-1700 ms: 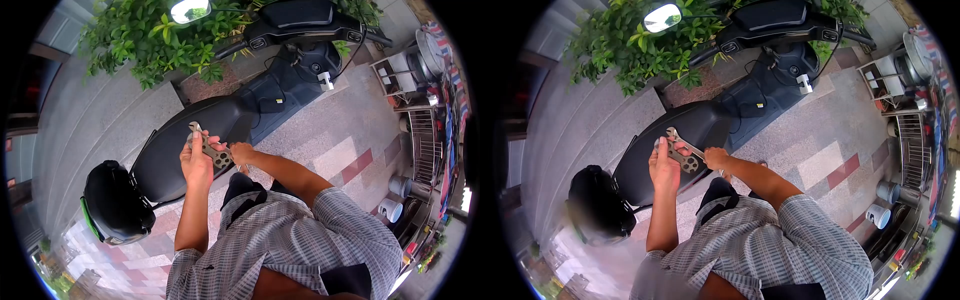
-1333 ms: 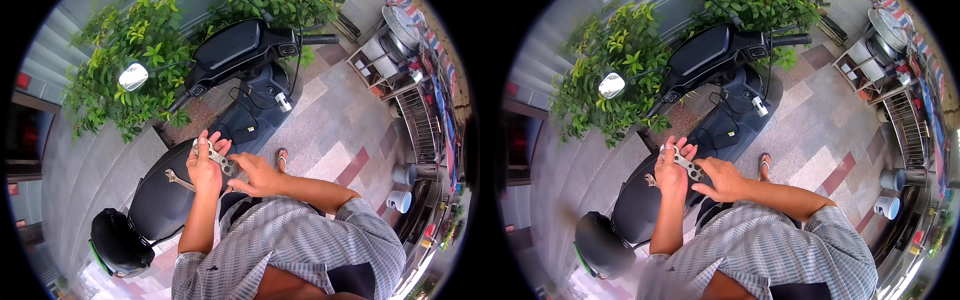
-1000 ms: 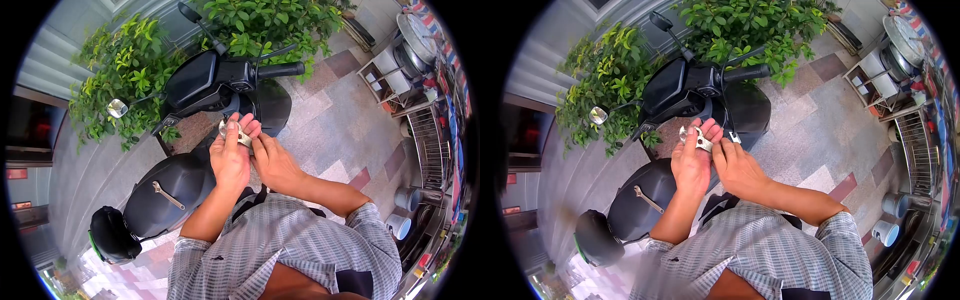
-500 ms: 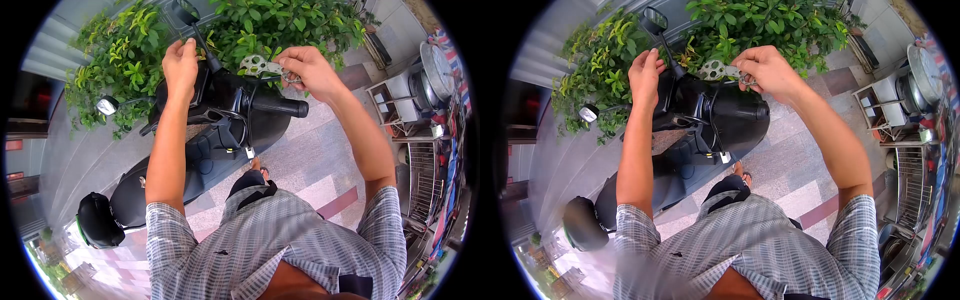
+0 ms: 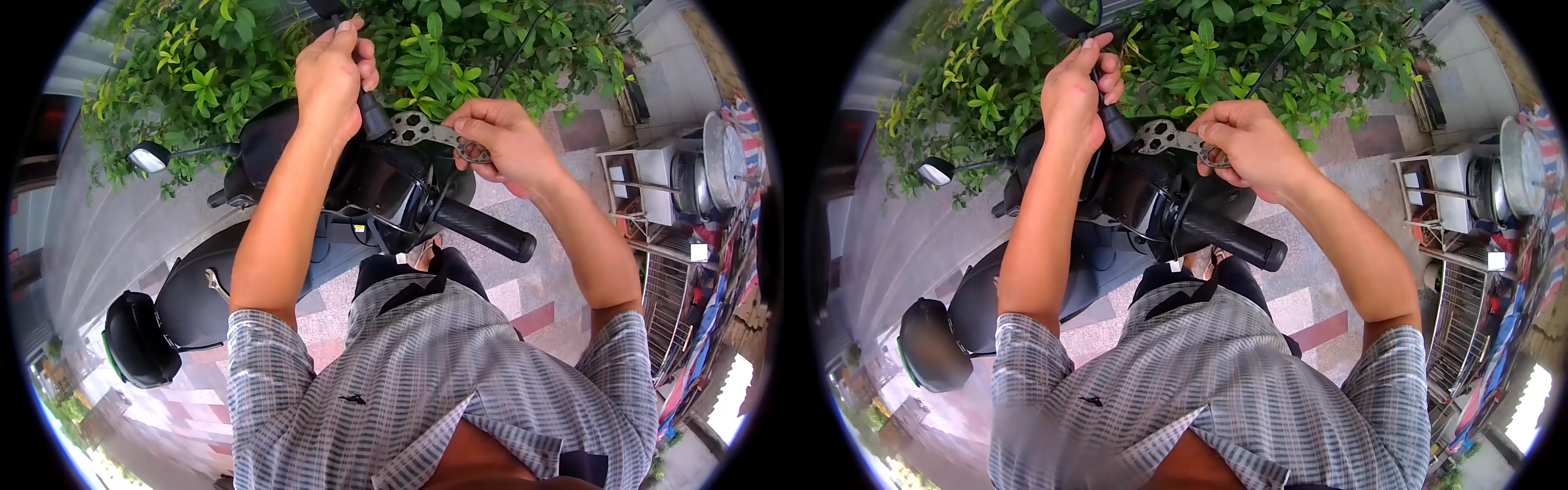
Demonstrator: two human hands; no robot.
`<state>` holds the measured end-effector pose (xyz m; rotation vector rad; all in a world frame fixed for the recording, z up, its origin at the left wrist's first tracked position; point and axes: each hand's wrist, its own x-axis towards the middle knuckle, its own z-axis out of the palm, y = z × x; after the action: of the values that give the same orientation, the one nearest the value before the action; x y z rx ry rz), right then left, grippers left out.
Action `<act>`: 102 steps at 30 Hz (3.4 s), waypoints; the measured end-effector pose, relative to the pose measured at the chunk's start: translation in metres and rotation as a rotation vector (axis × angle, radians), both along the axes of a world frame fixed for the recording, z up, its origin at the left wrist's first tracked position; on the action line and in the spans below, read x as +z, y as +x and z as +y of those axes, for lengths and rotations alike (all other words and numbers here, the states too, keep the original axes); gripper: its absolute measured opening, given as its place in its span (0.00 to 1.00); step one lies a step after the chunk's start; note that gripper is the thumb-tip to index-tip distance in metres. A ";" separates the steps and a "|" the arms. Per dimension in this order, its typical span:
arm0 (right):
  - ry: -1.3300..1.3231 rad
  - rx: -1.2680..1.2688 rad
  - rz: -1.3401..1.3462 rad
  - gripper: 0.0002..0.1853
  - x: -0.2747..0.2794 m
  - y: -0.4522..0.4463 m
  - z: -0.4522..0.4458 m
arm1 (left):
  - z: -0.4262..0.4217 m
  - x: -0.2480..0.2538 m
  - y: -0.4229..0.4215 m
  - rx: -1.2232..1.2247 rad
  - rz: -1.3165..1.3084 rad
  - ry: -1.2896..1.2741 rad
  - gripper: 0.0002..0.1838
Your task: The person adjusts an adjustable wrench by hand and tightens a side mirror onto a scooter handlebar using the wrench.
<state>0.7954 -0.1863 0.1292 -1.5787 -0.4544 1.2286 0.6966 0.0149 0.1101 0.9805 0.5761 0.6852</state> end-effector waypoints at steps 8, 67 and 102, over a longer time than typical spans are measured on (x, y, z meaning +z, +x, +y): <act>-0.035 0.159 0.099 0.11 -0.003 0.026 0.018 | -0.005 0.003 0.002 0.033 0.023 0.037 0.21; 0.185 0.186 0.199 0.24 0.008 0.067 -0.020 | -0.012 0.006 0.009 0.204 0.214 0.104 0.18; 0.471 -0.248 0.352 0.04 -0.017 0.032 0.023 | -0.011 0.003 0.008 0.179 0.211 0.159 0.17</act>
<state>0.8269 -0.1631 0.1122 -0.9637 -0.2816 1.0821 0.7045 0.0039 0.1130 1.1675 0.8112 0.8015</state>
